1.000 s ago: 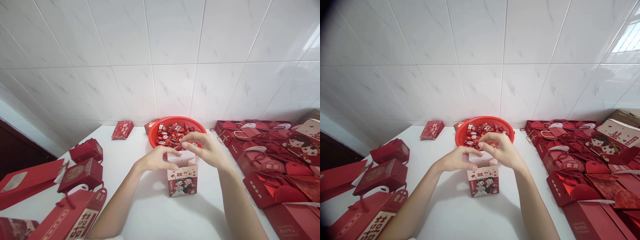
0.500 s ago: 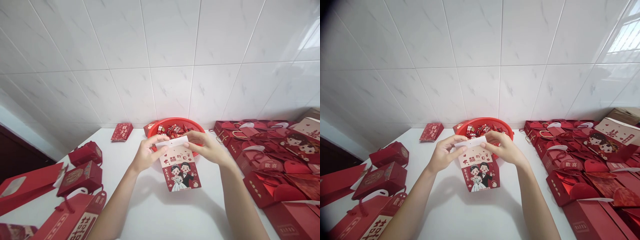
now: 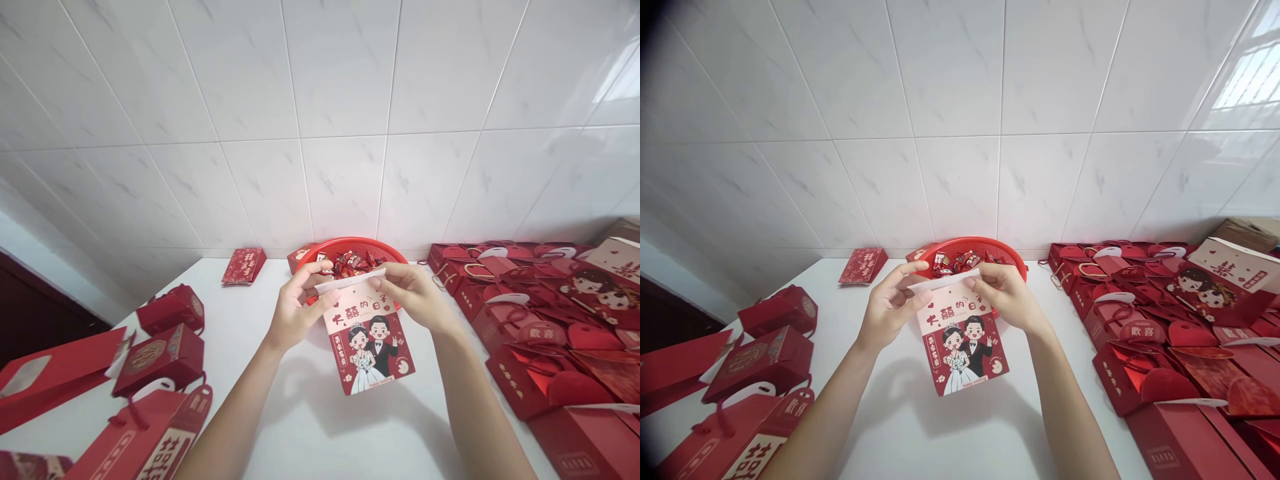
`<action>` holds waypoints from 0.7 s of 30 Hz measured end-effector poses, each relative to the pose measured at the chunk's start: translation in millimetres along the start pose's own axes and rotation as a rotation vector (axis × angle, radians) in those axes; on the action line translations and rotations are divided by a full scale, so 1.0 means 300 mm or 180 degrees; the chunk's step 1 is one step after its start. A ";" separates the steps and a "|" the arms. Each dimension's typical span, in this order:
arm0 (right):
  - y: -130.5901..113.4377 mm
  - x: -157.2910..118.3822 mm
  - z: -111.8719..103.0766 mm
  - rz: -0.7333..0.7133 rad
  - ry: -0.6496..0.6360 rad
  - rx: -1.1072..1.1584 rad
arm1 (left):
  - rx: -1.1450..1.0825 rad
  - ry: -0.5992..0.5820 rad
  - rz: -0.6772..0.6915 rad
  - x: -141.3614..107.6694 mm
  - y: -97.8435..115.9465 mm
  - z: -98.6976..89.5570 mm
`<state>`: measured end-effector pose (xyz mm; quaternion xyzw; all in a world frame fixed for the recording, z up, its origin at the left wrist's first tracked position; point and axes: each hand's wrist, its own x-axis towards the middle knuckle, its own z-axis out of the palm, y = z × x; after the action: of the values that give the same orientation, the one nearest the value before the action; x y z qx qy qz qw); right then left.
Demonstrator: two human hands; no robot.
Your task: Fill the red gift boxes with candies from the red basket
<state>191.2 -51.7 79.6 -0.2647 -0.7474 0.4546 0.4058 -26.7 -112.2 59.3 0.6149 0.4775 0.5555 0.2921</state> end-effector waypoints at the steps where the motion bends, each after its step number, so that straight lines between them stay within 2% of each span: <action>1: 0.001 0.000 0.000 0.0035 0.0053 0.0039 | -0.0008 -0.0092 -0.0043 0.000 0.003 0.001; 5: 0.000 -0.002 0.000 0.0137 0.0177 0.0218 | -0.0045 -0.0267 -0.0100 0.000 0.009 0.010; 21: -0.028 -0.009 -0.005 0.0109 0.0083 0.0026 | 0.0244 0.0048 0.0425 -0.007 -0.006 0.010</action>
<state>193.7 -56.8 86.5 -0.2817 -0.7356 0.4610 0.4087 -24.2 -113.1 56.3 0.6519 0.4585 0.5597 0.2270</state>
